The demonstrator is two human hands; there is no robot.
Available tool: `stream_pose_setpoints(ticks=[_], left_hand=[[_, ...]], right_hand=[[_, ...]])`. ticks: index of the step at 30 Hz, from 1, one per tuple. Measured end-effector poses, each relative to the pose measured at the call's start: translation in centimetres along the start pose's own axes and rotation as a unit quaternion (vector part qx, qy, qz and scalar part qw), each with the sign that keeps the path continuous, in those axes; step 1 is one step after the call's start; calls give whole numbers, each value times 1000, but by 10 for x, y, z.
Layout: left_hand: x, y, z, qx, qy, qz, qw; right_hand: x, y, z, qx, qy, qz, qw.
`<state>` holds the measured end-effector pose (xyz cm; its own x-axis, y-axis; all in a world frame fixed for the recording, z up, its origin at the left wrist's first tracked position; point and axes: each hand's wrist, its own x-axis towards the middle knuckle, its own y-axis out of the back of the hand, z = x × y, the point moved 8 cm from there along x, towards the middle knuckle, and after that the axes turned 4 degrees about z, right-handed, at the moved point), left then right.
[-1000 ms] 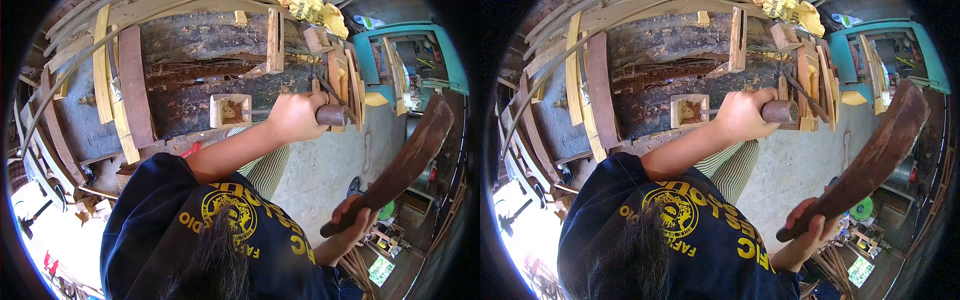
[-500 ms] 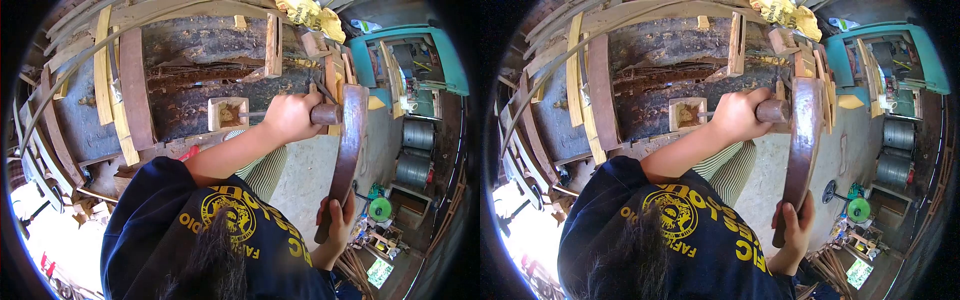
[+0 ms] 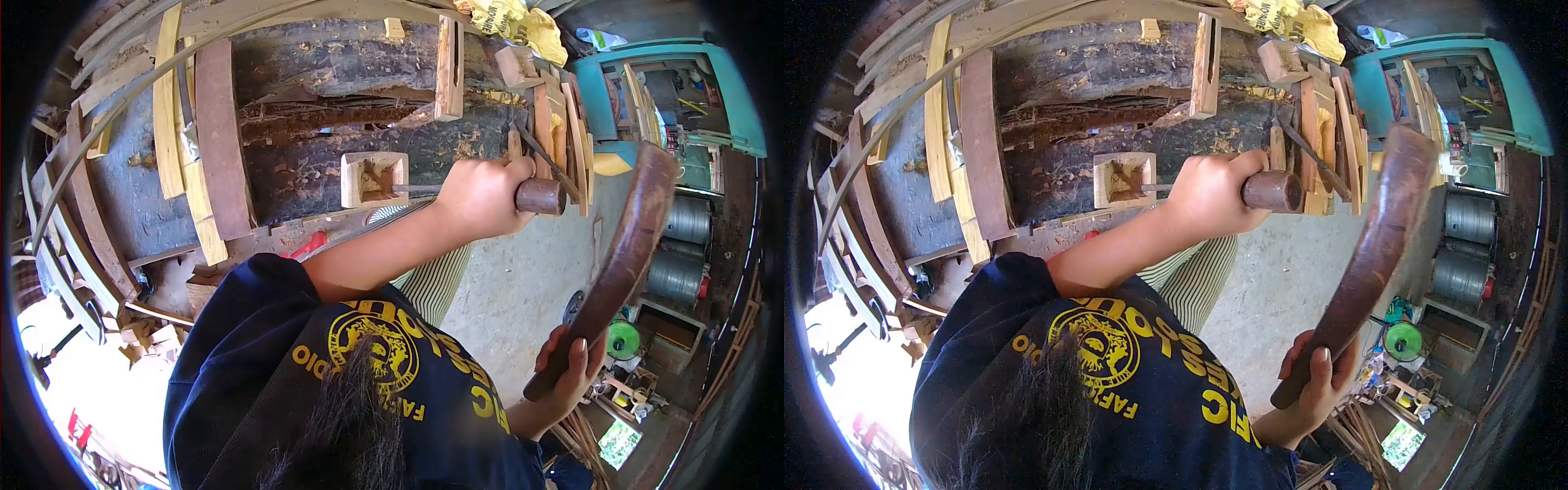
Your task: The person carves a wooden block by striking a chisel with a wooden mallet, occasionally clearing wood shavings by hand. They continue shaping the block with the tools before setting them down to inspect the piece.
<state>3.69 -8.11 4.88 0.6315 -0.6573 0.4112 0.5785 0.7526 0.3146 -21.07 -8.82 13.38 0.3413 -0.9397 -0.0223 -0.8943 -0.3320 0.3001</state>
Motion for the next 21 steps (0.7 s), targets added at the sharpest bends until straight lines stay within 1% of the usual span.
stream_pose_setpoints(ticks=[1,3,4,6,7,9,10,12,15,16,17,19,20,21], left_hand=[[0,0,0,1,0,-1,1000],[0,1,0,-17,4,4,1000],[0,0,0,-17,3,2,1000],[1,-2,-1,-6,4,-2,1000],[1,-2,-1,-6,3,-3,1000],[2,-8,-6,6,20,-36,999],[2,-8,-7,6,21,-34,999],[1,-5,-6,-3,12,-15,1000],[1,-1,-1,0,-14,6,1000],[1,1,0,0,-16,6,1000],[0,1,-1,3,3,-13,1000],[2,2,-4,8,27,-28,999],[3,7,-2,0,21,-6,1000],[4,11,0,-9,13,16,1000]], right_hand=[[0,-4,-1,1,-1,0,1000],[-1,-10,-14,71,43,22,996],[-1,-9,-10,71,42,24,996],[0,-14,6,1,2,-20,1000],[0,-25,9,-39,-47,-100,993],[1,-29,18,-57,-51,-140,987],[1,-30,17,-58,-51,-142,987],[-1,-20,5,11,-1,-70,997],[1,-20,9,-30,4,-53,998],[1,-22,19,-43,-69,-108,991],[0,-29,20,-26,-92,-124,988],[3,-22,19,-54,-65,-106,991],[2,-23,19,-55,-68,-107,990],[3,-22,15,-36,-57,-85,994]])
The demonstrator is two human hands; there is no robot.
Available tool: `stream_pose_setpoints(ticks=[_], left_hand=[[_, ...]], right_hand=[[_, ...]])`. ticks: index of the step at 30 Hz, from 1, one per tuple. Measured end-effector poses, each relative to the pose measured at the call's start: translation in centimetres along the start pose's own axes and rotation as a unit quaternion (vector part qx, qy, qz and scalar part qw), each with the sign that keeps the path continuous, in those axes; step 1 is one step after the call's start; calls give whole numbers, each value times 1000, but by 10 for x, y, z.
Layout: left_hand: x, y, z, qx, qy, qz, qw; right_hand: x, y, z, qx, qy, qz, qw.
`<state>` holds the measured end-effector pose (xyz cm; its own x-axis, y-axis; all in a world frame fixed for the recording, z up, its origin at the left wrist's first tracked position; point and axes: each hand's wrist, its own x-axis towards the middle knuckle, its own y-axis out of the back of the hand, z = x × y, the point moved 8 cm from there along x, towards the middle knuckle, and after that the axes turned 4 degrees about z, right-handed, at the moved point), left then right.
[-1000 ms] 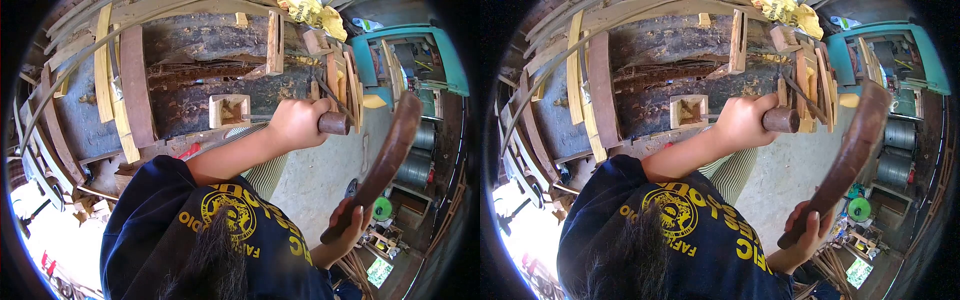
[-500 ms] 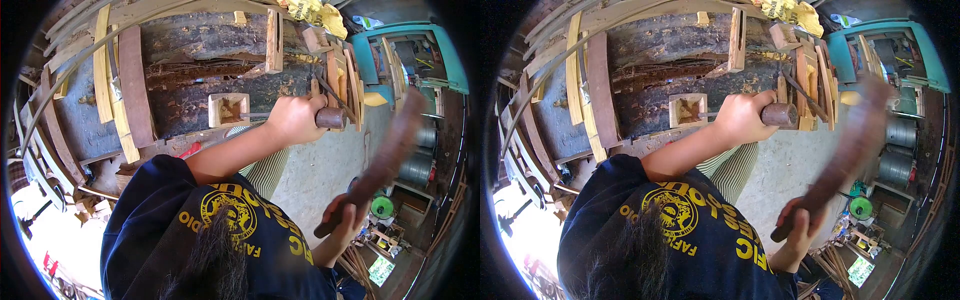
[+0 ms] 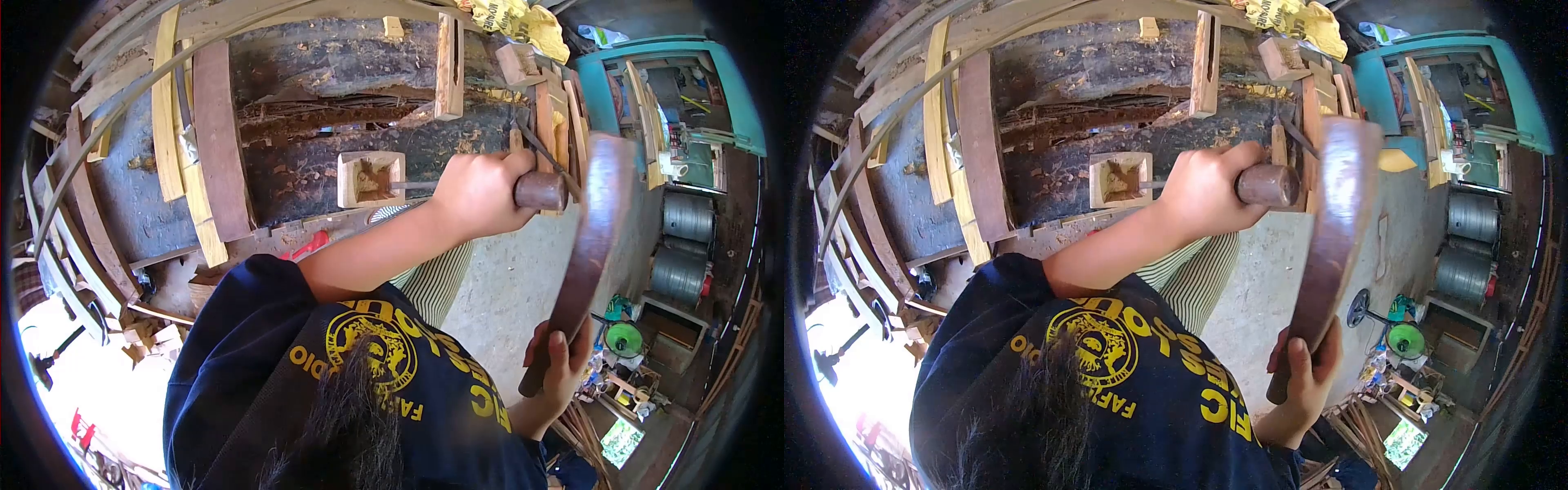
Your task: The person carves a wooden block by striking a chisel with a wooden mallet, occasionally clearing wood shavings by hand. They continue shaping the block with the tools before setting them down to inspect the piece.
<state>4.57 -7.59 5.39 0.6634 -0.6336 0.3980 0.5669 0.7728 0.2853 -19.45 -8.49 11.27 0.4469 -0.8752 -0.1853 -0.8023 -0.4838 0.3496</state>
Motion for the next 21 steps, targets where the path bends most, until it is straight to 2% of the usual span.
stream_pose_setpoints(ticks=[4,6,9,12,15,17,18,20,21], left_hand=[[9,3,1,-5,-21,1,1000],[9,-2,-10,17,13,-7,1000],[8,-1,-11,15,-8,22,1000],[9,-3,-11,22,-1,8,1000],[12,-3,-12,13,-3,11,1000],[15,-2,-14,6,11,7,1000],[17,-2,-16,2,25,4,1000],[18,-3,-17,2,26,7,1000],[19,-3,-18,3,26,11,1000]], right_hand=[[2,2,-18,22,44,43,998],[4,3,-20,16,74,38,996],[6,0,-21,-9,83,15,996],[7,-4,-18,-44,73,-20,996],[6,-6,-29,-40,110,3,993],[5,2,-36,24,130,77,988],[5,1,-34,23,130,77,988],[11,-10,-15,-8,55,21,998],[14,-22,-14,-75,9,-53,996]])
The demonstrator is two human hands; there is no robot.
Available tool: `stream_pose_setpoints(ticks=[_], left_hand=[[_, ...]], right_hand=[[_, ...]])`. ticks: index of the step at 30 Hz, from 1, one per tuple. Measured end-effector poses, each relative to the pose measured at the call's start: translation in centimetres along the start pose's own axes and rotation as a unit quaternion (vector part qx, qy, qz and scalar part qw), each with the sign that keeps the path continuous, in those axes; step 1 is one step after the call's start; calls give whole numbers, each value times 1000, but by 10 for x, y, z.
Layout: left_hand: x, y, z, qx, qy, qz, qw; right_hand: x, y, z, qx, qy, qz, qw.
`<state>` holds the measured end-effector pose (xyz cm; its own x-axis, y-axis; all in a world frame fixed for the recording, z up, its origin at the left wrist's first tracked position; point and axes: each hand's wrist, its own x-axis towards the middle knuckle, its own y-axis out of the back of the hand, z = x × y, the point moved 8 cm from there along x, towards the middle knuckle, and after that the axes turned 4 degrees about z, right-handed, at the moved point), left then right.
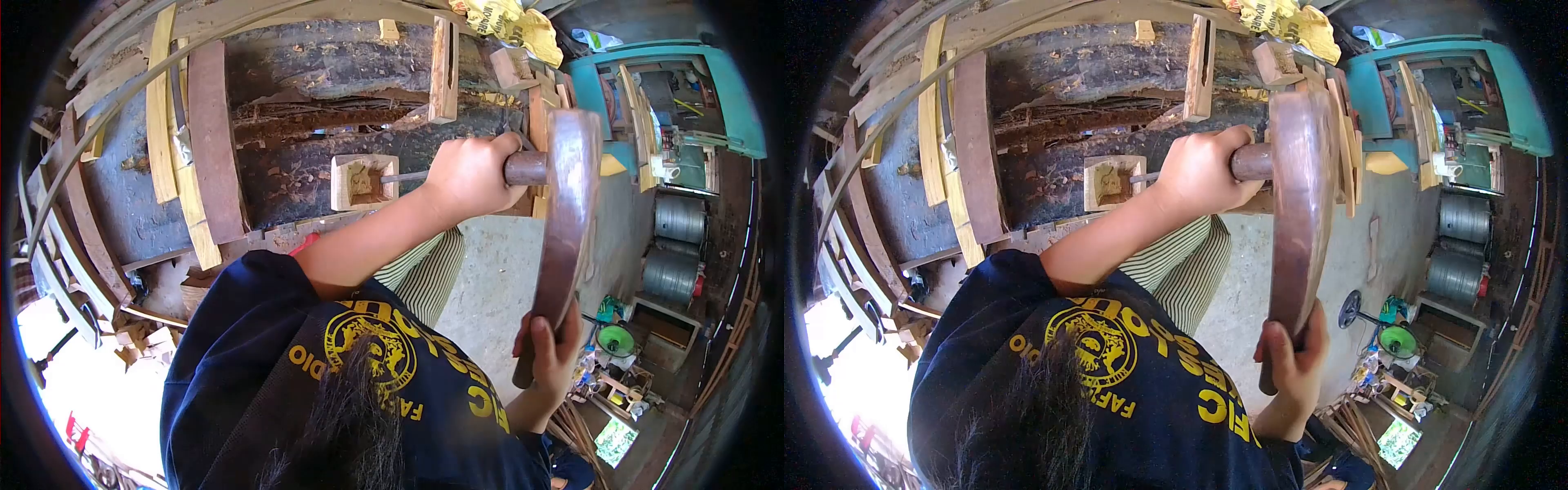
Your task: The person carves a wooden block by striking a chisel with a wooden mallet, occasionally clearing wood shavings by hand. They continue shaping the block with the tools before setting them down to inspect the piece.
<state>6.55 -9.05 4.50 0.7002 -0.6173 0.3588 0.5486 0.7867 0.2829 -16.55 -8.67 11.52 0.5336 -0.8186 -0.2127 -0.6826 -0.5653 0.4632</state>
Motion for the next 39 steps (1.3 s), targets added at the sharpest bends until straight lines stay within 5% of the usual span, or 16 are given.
stream_pose_setpoints(ticks=[7,9,12,18,25,27,39], left_hand=[[-1,1,-2,9,3,-9,1000],[-2,1,-2,2,-1,-10,1000],[-7,4,0,11,-11,12,1000],[-22,6,15,-5,-36,-12,999],[-22,7,13,-2,-29,-6,1000],[-22,8,11,3,-28,5,1000],[-17,12,5,-28,-16,19,999]], right_hand=[[3,12,-11,38,74,76,994],[6,3,5,12,1,-24,1000],[3,8,3,33,3,-26,999],[-11,32,-21,116,70,143,980],[-12,39,-24,50,125,81,988],[-20,51,-31,77,147,174,971],[-26,43,-36,90,157,190,965]])
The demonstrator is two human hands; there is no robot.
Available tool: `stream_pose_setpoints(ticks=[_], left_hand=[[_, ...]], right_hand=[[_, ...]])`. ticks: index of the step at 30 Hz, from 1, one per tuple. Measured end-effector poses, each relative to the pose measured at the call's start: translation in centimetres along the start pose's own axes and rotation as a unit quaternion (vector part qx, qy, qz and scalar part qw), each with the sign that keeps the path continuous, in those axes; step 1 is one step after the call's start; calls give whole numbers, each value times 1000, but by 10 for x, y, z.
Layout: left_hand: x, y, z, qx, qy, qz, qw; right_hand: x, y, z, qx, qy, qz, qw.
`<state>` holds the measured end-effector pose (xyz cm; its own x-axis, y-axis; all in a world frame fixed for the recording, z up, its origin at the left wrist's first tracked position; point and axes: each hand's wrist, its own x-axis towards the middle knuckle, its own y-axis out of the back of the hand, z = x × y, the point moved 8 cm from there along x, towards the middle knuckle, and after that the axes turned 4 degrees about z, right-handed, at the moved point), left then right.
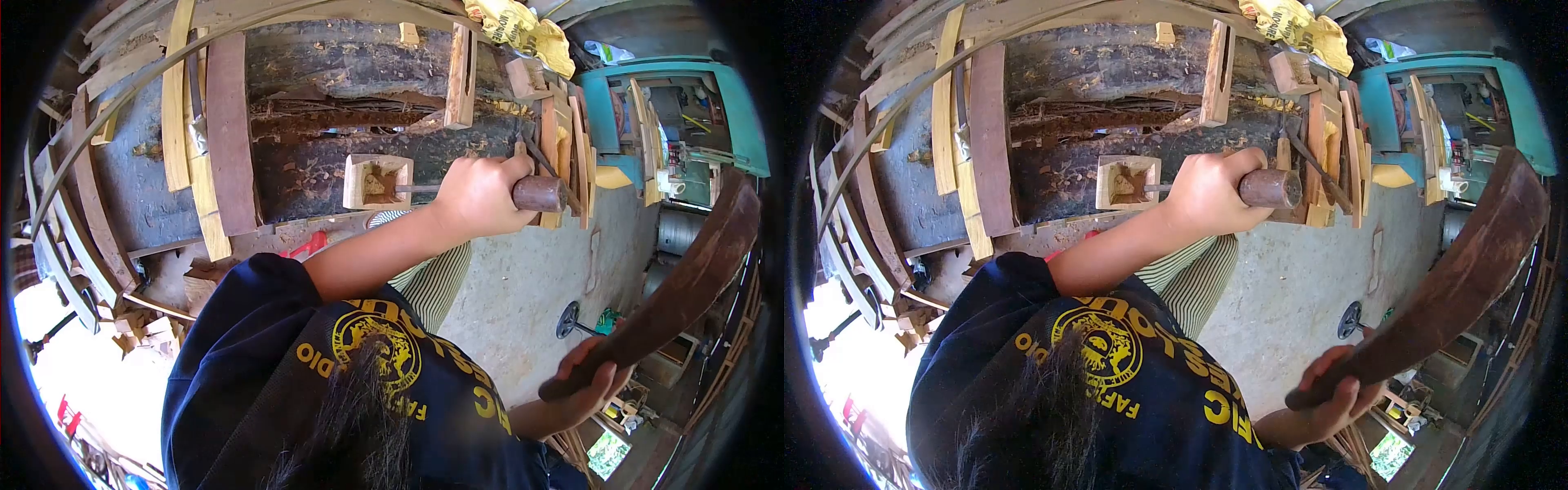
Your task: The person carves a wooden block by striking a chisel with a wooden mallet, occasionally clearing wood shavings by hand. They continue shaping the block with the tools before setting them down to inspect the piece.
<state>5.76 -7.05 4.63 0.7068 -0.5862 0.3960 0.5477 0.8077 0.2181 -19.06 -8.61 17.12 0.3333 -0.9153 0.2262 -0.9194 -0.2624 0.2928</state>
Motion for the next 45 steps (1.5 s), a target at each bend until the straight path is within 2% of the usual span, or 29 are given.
stream_pose_setpoints(ticks=[1,4,6,9,12,13,14,17,19,22,30,42,44,45], left_hand=[[0,1,0,-2,1,-1,1000],[-1,3,-3,-8,-4,0,1000],[2,5,-4,-8,-10,3,1000],[1,5,-4,-10,14,-1,1000],[0,3,-3,-7,15,-9,1000],[0,2,-2,4,11,-16,1000],[0,1,-1,14,6,-21,1000],[-2,3,2,21,-16,-11,1000],[0,7,8,17,-24,-6,1000],[2,6,9,11,-31,5,999],[4,10,2,16,-28,37,999],[5,5,0,9,-22,10,1000],[5,4,0,22,-20,8,1000],[5,5,0,23,-21,8,999]], right_hand=[[-2,-2,2,14,2,16,1000],[-15,-33,41,-68,-196,-162,965],[-16,-37,41,-60,-178,-167,968],[-14,-21,23,21,-105,-61,992],[-14,-24,38,-49,-99,-107,988],[-15,-40,46,-79,-165,-207,961],[-15,-43,47,-91,-152,-210,962],[-12,-34,42,-63,-155,-191,967],[-9,-28,31,-35,-127,-117,984],[-7,-20,20,-31,-114,-66,991],[-2,-28,18,-48,-110,-100,988],[3,-28,9,-25,-61,-45,997],[-1,-41,29,-75,-92,-117,986],[-1,-46,41,-125,-141,-209,960]])
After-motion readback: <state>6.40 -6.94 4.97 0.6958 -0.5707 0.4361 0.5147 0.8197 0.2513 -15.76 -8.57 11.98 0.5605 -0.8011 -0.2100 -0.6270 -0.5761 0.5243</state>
